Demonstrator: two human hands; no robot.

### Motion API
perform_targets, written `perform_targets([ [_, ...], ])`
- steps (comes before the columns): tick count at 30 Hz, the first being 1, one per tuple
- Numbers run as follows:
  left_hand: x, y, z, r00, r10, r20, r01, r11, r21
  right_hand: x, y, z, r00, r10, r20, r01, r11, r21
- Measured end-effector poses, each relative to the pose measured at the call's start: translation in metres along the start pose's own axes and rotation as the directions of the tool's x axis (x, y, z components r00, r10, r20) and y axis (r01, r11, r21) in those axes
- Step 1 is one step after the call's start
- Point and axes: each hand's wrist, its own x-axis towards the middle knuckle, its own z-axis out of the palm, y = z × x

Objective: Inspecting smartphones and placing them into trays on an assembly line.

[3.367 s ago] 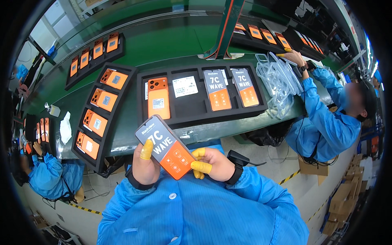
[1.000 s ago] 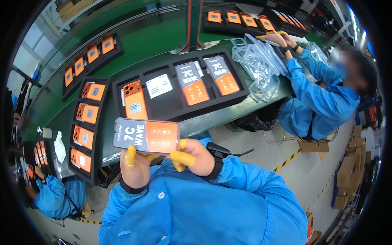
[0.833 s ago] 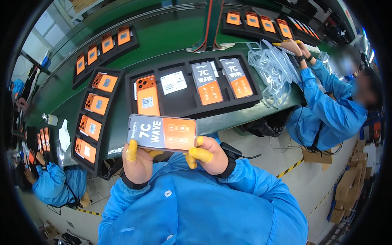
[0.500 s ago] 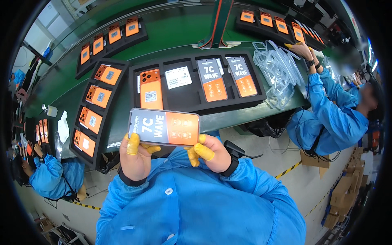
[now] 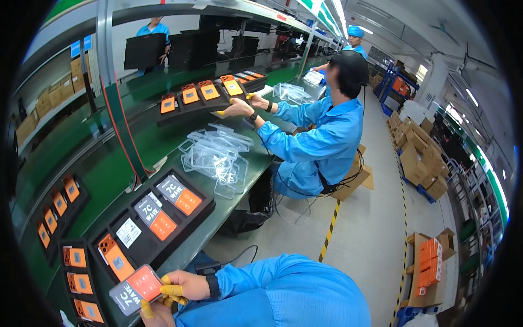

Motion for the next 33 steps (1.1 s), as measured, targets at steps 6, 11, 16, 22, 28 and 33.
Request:
perform_targets([
  [6, 0.000, -0.016, -0.033, 0.974, 0.064, -0.215, -0.002, 0.962, 0.275, -0.004, -0.002, 0.000, 0.985, 0.165, -0.042, -0.164, 0.986, 0.024],
  [11, 0.003, -0.013, -0.030, 0.959, 0.233, -0.163, -0.130, 0.869, 0.478, -0.006, -0.008, 0.004, 0.994, 0.106, 0.022, -0.107, 0.992, 0.064],
  [16, 0.001, -0.021, -0.047, 0.925, 0.348, -0.154, -0.153, 0.711, 0.687, -0.003, -0.006, 0.005, 0.981, 0.191, -0.024, -0.191, 0.982, 0.005],
  [22, -0.009, -0.019, -0.072, 0.913, 0.390, 0.120, -0.212, 0.202, 0.956, -0.003, -0.005, 0.007, 0.963, 0.234, -0.134, -0.247, 0.965, -0.093],
  [28, -0.001, -0.007, -0.058, 0.859, 0.425, 0.285, -0.354, 0.091, 0.931, -0.007, -0.013, 0.011, 0.949, 0.286, -0.132, -0.291, 0.956, -0.022],
  [33, -0.002, 0.022, 0.000, 0.864, 0.419, 0.277, -0.454, 0.414, 0.789, -0.007, -0.009, 0.013, 0.944, 0.280, -0.177, -0.296, 0.953, -0.070],
])
